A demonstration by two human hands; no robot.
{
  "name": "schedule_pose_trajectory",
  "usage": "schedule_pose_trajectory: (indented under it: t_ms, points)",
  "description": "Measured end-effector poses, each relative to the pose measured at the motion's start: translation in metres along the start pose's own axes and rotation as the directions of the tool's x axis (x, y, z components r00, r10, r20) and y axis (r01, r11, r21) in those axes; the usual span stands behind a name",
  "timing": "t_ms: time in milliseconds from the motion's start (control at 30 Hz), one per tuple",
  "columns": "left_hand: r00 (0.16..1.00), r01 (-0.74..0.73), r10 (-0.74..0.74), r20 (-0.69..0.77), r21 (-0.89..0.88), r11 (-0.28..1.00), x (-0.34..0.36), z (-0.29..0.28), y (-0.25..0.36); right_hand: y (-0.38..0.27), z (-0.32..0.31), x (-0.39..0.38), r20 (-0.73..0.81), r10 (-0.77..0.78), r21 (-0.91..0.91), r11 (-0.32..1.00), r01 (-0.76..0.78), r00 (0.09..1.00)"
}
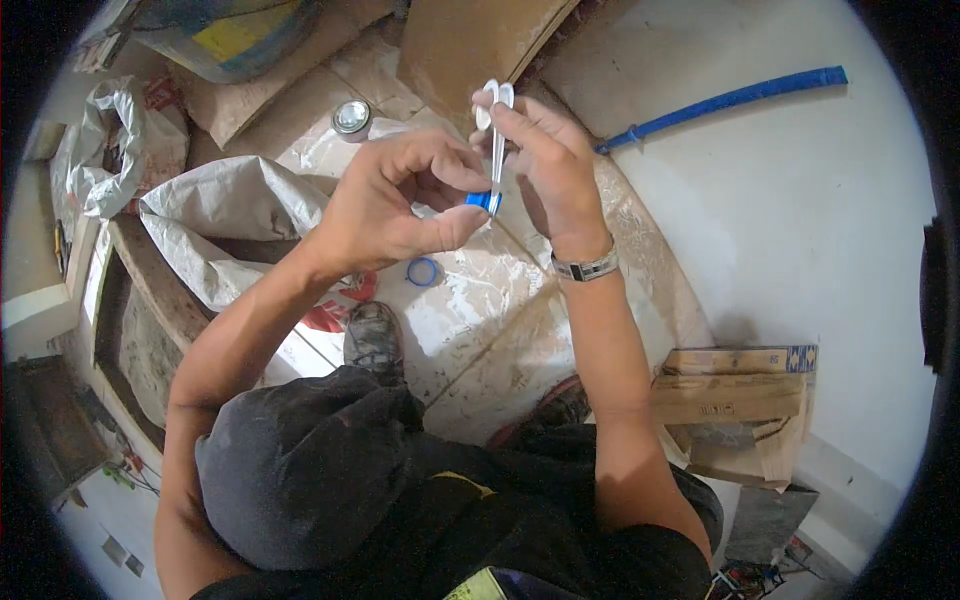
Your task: Installing or repairing a PVC pipe junction and applying sealant.
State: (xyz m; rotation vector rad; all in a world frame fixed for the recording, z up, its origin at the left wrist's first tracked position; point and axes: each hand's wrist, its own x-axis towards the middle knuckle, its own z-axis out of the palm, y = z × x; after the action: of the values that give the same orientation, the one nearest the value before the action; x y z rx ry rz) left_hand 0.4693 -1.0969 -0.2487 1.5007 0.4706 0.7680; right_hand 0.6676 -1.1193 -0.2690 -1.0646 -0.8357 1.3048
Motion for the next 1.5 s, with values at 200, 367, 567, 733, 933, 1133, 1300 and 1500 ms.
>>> schedule_pose_trajectory:
  t_ms: [200, 367, 567, 733, 933, 1133, 1300, 1500]
  points:
    - [0.989, -0.115, 0.099, -0.112, -0.141, 0.983, 0.008, -0.017, -0.002, 0.032, -0.003, -0.031, 0.052, -0.079, 0.058, 0.995, 0.076, 0.996]
    - [0.946, -0.227, 0.199, -0.256, -0.087, 0.97, 0.022, -0.042, -0.003, 0.043, 0.003, -0.043, 0.169, -0.182, -0.568, 0.785, 0.247, 0.969]
    - [0.912, -0.193, 0.219, -0.348, 0.108, 0.975, 0.03, -0.065, -0.006, 0.006, 0.03, -0.062, 0.377, -0.319, -0.653, 0.574, 0.494, 0.87]
    - [0.94, -0.181, 0.211, -0.268, 0.133, 0.975, 0.026, -0.072, -0.016, -0.034, 0.045, -0.07, 0.487, -0.426, -0.696, 0.338, 0.634, 0.762]
    - [0.991, -0.099, 0.107, -0.083, 0.093, 0.991, 0.015, -0.055, -0.021, -0.062, 0.044, -0.047, 0.349, -0.551, -0.565, 0.522, 0.639, 0.758]
    - [0.992, -0.086, 0.073, 0.101, 0.133, 0.987, 0.004, -0.03, -0.014, -0.054, 0.021, 0.006, 0.05, -0.393, -0.44, 0.817, 0.374, 0.918]
    - [0.986, -0.134, 0.121, 0.113, 0.109, 0.985, 0.001, -0.028, -0.006, -0.004, -0.015, 0.019, 0.073, -0.084, -0.279, 0.955, 0.101, 0.994]
    - [0.987, -0.151, 0.142, -0.075, -0.122, 0.981, 0.013, -0.04, -0.002, 0.06, -0.022, -0.009, 0.187, -0.194, -0.394, 0.883, 0.254, 0.963]
